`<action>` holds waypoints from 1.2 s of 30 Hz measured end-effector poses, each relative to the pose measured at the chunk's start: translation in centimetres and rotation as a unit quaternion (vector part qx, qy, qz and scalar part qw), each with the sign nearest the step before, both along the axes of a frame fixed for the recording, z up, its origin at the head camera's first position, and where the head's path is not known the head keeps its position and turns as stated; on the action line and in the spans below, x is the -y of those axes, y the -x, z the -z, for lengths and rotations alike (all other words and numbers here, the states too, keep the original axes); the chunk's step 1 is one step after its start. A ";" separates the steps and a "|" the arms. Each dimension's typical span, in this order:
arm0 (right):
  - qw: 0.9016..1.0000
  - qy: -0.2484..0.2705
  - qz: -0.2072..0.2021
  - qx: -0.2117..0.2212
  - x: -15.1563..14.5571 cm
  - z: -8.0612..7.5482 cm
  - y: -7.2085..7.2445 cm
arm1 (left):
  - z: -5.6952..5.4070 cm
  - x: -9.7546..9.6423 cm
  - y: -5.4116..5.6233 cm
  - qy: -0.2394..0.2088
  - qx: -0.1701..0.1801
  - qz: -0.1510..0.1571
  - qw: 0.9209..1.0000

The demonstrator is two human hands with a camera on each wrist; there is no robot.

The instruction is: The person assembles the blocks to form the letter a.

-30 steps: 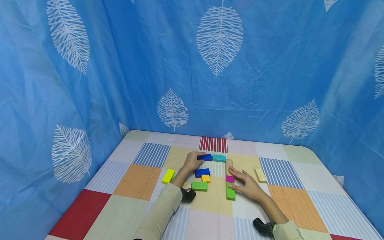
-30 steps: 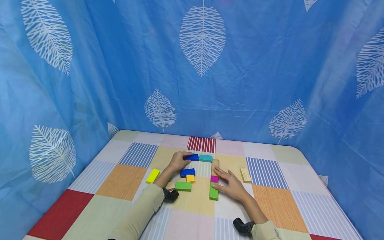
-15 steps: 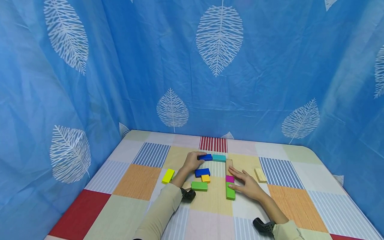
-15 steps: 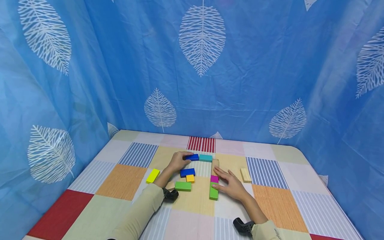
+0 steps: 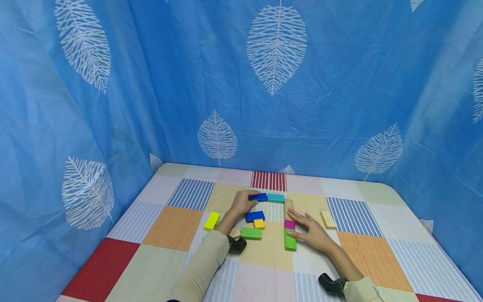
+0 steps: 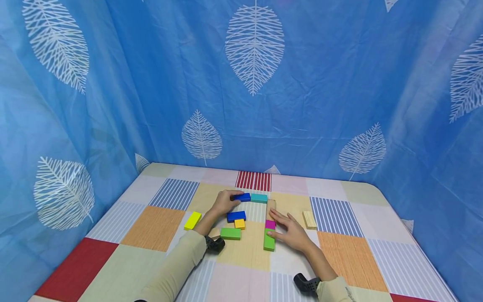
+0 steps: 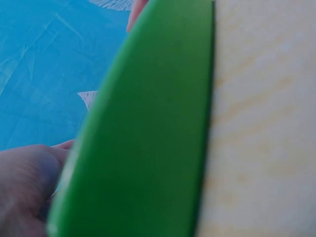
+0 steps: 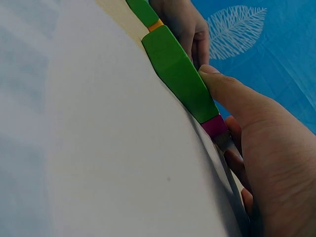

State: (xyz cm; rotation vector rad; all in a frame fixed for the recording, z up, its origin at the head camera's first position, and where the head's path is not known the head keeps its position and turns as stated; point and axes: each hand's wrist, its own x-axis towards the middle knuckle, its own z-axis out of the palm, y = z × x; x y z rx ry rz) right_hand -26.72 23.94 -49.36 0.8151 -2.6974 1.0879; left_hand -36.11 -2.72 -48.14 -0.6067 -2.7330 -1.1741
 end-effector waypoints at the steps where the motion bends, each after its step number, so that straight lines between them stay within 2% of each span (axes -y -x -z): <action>1: 1.000 -0.001 0.000 0.000 0.0 0.0 0.0 | 0.0 0.0 0.0 0.000 0.000 0.000 1.000; 14: 1.000 -0.004 -0.004 -0.007 0.3 0.1 -0.1 | 0.0 0.3 -0.2 -0.009 0.005 -0.001 1.000; 18: 1.000 -0.005 -0.004 -0.013 0.2 0.1 0.0 | -0.7 0.3 -0.5 -0.019 0.000 -0.005 1.000; 23: 1.000 -0.004 -0.005 -0.015 0.1 0.2 0.1 | -2.1 0.7 -1.4 -0.055 -0.034 -0.018 0.998; 26: 1.000 -0.005 -0.004 -0.012 0.1 0.2 0.1 | -2.6 1.0 -2.0 -0.072 -0.054 -0.012 0.996; 29: 1.000 -0.005 -0.002 -0.014 0.0 0.2 0.1 | -2.7 1.5 -2.6 -0.081 -0.056 0.006 0.995; 32: 1.000 -0.008 -0.001 -0.018 0.0 0.2 0.2 | -2.7 2.0 -3.2 -0.084 -0.034 0.032 0.995; 36: 1.000 -0.010 0.000 -0.014 -0.1 0.3 0.2 | -2.4 2.7 -3.9 -0.057 0.026 0.067 0.996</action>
